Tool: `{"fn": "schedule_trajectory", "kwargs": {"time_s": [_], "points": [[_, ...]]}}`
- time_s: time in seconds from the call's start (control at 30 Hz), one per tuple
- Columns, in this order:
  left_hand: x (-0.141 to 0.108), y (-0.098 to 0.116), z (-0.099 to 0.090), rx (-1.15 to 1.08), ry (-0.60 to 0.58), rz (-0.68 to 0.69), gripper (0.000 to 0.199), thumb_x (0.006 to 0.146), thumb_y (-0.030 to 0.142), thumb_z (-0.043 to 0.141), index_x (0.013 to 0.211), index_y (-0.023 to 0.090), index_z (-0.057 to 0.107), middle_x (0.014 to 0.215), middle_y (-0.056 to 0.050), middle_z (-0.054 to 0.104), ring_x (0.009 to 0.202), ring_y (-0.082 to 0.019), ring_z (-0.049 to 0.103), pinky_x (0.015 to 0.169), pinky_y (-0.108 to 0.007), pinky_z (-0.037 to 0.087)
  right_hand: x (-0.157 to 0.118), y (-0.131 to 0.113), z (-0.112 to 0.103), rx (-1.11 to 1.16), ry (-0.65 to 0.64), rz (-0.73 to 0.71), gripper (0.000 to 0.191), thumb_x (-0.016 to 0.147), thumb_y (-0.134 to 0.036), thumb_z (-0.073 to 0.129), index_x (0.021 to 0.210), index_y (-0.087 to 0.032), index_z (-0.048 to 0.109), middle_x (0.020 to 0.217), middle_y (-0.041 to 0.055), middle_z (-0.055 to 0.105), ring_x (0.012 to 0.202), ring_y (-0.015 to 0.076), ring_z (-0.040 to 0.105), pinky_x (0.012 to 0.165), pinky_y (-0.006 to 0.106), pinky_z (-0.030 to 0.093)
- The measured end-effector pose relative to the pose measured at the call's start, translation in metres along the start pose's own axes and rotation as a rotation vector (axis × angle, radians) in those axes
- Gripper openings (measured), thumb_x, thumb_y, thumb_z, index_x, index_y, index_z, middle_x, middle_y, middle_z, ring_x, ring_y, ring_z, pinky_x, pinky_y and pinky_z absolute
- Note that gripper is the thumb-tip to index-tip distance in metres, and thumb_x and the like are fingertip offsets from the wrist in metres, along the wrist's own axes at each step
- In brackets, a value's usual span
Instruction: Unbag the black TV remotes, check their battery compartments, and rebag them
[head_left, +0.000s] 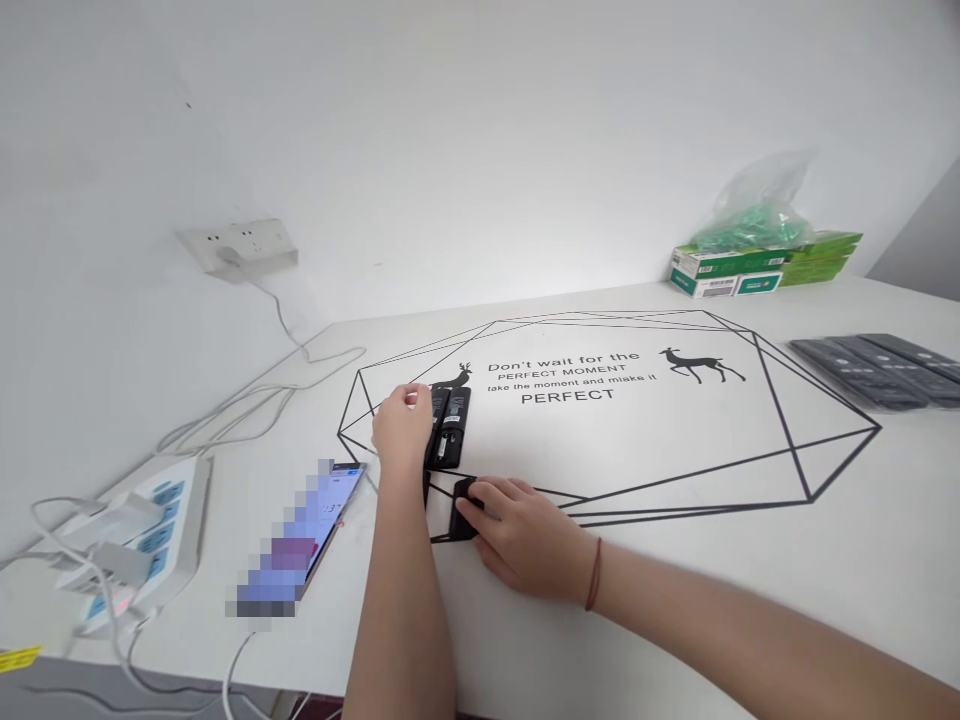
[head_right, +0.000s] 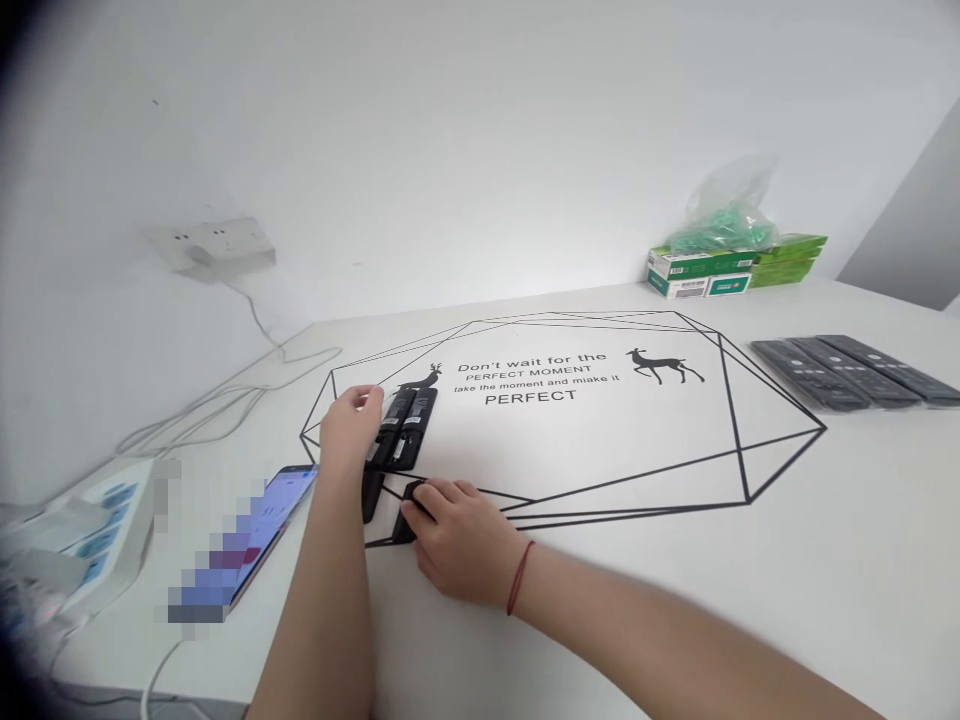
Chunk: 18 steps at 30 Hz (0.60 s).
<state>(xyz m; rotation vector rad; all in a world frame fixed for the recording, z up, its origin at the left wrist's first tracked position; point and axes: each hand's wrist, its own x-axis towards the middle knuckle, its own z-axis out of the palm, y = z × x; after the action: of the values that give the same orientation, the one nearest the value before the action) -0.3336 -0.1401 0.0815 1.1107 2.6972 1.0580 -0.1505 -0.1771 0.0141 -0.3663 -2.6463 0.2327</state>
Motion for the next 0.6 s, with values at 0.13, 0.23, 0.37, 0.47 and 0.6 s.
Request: {"fn": "schedule_trajectory", "kwargs": {"time_s": [0.13, 0.23, 0.37, 0.47, 0.6], "points": [[0.000, 0.000, 0.000, -0.033, -0.021, 0.007, 0.030, 0.083, 0.040, 0.043, 0.096, 0.025, 0.065, 0.104, -0.005, 0.068, 0.098, -0.025, 0.060, 0.086, -0.036, 0.044, 0.019, -0.005, 0.010, 0.043, -0.002, 0.015, 0.036, 0.088, -0.025, 0.047, 0.120, -0.009, 0.052, 0.119, 0.0151, 0.057, 0.113, 0.0277, 0.049, 0.093, 0.042, 0.045], [0.001, -0.001, -0.001, -0.041, -0.017, 0.008, 0.029, 0.083, 0.039, 0.043, 0.096, 0.025, 0.065, 0.104, -0.005, 0.068, 0.097, -0.024, 0.061, 0.085, -0.034, 0.044, 0.023, -0.005, 0.012, 0.075, -0.005, 0.030, 0.033, 0.088, -0.030, 0.050, 0.114, -0.012, 0.054, 0.120, 0.0142, 0.057, 0.118, 0.0276, 0.046, 0.095, 0.043, 0.043], [0.000, 0.000, -0.002, -0.049, -0.008, 0.018, 0.029, 0.083, 0.039, 0.043, 0.097, 0.025, 0.065, 0.104, -0.005, 0.068, 0.098, -0.024, 0.061, 0.086, -0.034, 0.044, 0.022, -0.004, 0.012, 0.091, -0.009, 0.048, 0.043, 0.089, -0.039, 0.048, 0.123, -0.013, 0.050, 0.123, 0.0147, 0.056, 0.118, 0.0292, 0.045, 0.095, 0.045, 0.043], [-0.002, 0.002, -0.001, -0.040, -0.024, 0.024, 0.029, 0.083, 0.040, 0.043, 0.096, 0.025, 0.065, 0.104, -0.005, 0.069, 0.097, -0.024, 0.061, 0.086, -0.035, 0.044, 0.021, -0.003, 0.014, 0.105, -0.009, 0.064, 0.048, 0.089, -0.042, 0.048, 0.128, -0.013, 0.047, 0.122, 0.0147, 0.056, 0.117, 0.0297, 0.046, 0.094, 0.046, 0.043], [-0.002, 0.006, 0.002, -0.030, -0.057, 0.052, 0.030, 0.083, 0.040, 0.043, 0.096, 0.025, 0.065, 0.103, -0.005, 0.069, 0.097, -0.025, 0.061, 0.086, -0.036, 0.044, 0.017, 0.001, 0.014, 0.108, 0.022, 0.072, 0.051, 0.089, -0.045, 0.048, 0.130, -0.014, 0.047, 0.123, 0.0140, 0.056, 0.117, 0.0291, 0.046, 0.096, 0.045, 0.042]]}}
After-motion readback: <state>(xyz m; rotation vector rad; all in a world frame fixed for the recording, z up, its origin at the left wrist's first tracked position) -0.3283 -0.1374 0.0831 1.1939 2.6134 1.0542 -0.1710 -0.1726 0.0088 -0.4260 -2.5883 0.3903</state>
